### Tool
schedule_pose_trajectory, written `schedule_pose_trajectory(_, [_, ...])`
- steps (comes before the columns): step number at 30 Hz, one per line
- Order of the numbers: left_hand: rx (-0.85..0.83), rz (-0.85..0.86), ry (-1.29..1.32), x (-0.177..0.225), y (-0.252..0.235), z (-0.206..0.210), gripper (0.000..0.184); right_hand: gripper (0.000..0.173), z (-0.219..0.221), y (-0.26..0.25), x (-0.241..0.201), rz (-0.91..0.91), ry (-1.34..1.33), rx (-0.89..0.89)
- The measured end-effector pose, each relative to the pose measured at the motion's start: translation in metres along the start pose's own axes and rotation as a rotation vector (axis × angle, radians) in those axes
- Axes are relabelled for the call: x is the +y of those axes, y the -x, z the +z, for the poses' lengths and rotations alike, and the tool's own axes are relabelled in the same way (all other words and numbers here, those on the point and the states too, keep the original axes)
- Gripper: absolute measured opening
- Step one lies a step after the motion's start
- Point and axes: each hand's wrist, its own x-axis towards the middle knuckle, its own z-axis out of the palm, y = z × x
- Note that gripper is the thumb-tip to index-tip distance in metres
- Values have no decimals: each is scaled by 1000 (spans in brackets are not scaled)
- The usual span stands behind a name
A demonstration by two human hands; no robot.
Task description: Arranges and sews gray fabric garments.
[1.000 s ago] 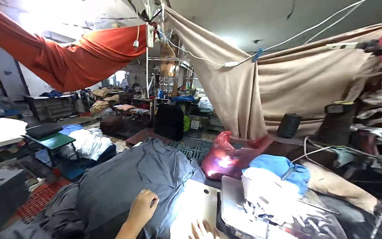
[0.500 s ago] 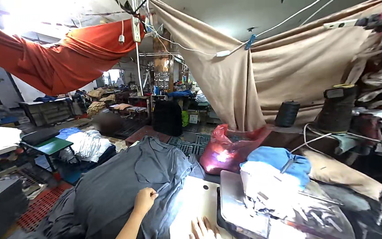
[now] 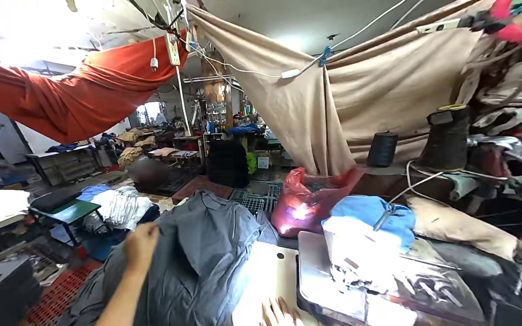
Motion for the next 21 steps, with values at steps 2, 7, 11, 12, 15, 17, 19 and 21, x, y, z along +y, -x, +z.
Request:
schedule_pose_trajectory(2, [264, 130, -17, -6, -11, -47, 22, 50, -1, -1, 0, -6, 3, 10])
schedule_pose_trajectory(7, [523, 438, -84, 7, -5, -131, 21, 50, -5, -1, -1, 15, 19, -25])
schedule_pose_trajectory(11, [523, 608, -94, 33, 10, -180, 22, 46, -17, -18, -28, 12, -239, 32])
schedule_pose_trajectory(12, [520, 650, -91, 41, 15, -189, 22, 49, -18, -29, -47, -43, -376, 59])
schedule_pose_trajectory(15, [471, 773, -75, 69, 32, -215, 19, 84, -28, -60, -133, -141, -932, -136])
schedule_pose_trajectory(17, [413, 821, -76, 84, 48, -232, 19, 93, -47, -71, -191, -203, -1142, -298])
schedule_pose_trajectory(19, [371, 821, -36, 87, 58, -249, 19, 62, -67, -76, -231, -253, -1159, -357])
schedule_pose_trajectory(21, [370, 753, 14, 70, 61, -268, 21, 26, -78, -77, -244, -277, -1120, -386])
